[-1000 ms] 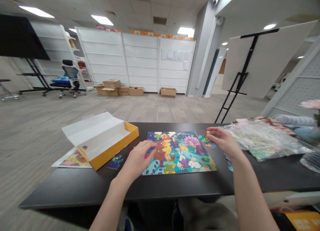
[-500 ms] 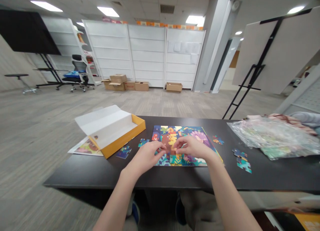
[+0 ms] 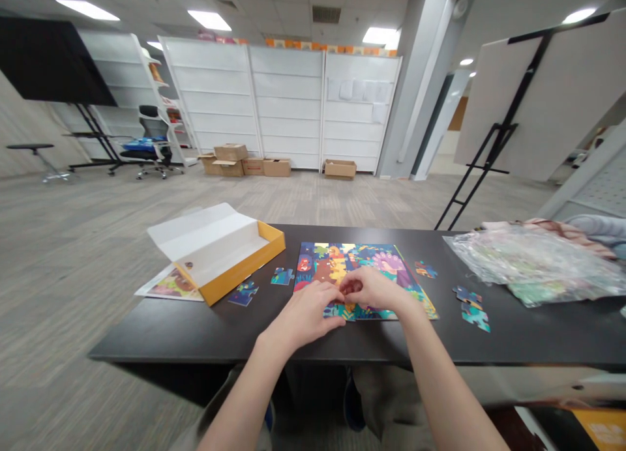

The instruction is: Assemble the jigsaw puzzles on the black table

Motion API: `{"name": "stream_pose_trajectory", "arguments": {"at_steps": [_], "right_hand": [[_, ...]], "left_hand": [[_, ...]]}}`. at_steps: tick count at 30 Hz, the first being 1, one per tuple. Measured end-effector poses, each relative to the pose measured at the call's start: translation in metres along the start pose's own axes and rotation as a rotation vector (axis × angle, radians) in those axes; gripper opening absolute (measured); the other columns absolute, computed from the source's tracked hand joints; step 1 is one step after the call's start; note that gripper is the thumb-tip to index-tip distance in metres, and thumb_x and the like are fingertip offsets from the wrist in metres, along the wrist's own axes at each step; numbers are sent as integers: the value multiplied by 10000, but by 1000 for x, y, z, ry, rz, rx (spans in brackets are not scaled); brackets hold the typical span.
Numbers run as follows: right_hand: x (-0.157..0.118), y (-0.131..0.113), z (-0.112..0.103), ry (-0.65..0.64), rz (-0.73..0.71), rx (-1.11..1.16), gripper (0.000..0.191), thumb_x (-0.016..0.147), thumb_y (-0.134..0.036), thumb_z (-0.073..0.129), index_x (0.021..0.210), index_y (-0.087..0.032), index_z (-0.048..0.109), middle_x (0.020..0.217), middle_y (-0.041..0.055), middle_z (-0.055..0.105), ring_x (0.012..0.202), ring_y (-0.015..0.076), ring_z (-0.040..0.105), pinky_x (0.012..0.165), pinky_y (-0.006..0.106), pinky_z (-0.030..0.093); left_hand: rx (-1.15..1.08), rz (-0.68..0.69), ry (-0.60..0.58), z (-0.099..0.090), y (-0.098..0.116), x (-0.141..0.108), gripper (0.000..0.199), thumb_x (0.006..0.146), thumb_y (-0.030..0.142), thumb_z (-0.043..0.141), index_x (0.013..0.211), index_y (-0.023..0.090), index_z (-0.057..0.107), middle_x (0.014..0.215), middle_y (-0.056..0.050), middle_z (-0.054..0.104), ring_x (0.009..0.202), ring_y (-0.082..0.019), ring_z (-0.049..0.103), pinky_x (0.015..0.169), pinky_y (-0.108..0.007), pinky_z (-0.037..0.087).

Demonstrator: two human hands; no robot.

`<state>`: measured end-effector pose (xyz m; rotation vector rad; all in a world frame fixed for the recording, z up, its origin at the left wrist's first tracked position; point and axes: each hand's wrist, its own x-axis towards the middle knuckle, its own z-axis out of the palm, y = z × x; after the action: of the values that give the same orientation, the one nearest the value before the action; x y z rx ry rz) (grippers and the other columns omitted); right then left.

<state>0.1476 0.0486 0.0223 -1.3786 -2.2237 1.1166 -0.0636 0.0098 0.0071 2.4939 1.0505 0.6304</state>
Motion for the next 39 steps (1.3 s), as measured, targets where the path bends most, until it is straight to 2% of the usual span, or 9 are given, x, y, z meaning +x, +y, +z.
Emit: {"name": "stream_pose_trajectory", "arguments": {"at_steps": [3,7,14,18,22,30,39], "right_hand": [[-4,2,-5,58,-4,-52,186,732,-192,677,906,-156,730,680,1,689,555,130,601,533,229,453],[-18,10,-22,216,14,-108,195,756,-258,698,924,-163,726,804,39,722,708,166,652,635,254,500],[-38,12,-38,336,17,-135,199,815,-342,654,904,-178,724,880,61,744,764,182,670,704,289,523],[-41,10,-38,353,7,-111,275,845,-419,620,947,-185,722,913,64,752,756,185,673,685,295,522],[-42,11,-40,359,18,-106,285,847,-428,617,941,-179,719,875,58,746,725,179,660,669,294,512],[-43,13,-41,398,60,-121,231,851,-394,629,920,-190,712,854,58,743,768,200,674,692,304,518],[-40,10,-35,410,29,-123,244,862,-395,616,928,-184,720,862,59,740,775,193,667,713,294,519]], "left_hand": [[26,12,-18,1,0,1,240,828,326,759,1037,246,674,1123,-23,703,1083,-228,620,974,-341,476],[60,16,-15,-1,1,1,218,841,365,749,1011,246,684,1078,-22,706,1040,-219,629,947,-329,483],[97,34,7,0,8,3,172,856,359,732,946,231,663,1129,-31,702,1082,-235,619,974,-351,472],[110,5,-10,-1,11,5,211,855,360,730,1001,225,658,1060,-36,714,1035,-234,633,927,-349,494],[124,20,-23,-2,12,5,243,891,360,680,1100,237,670,1121,-47,700,1092,-242,612,991,-368,475],[164,-7,-79,-5,19,12,203,850,324,695,1023,219,714,1111,-65,694,1086,-266,615,987,-377,490],[154,-4,-116,-6,18,15,181,865,340,710,1005,232,742,1162,-50,722,1114,-256,638,1013,-378,483]]}}
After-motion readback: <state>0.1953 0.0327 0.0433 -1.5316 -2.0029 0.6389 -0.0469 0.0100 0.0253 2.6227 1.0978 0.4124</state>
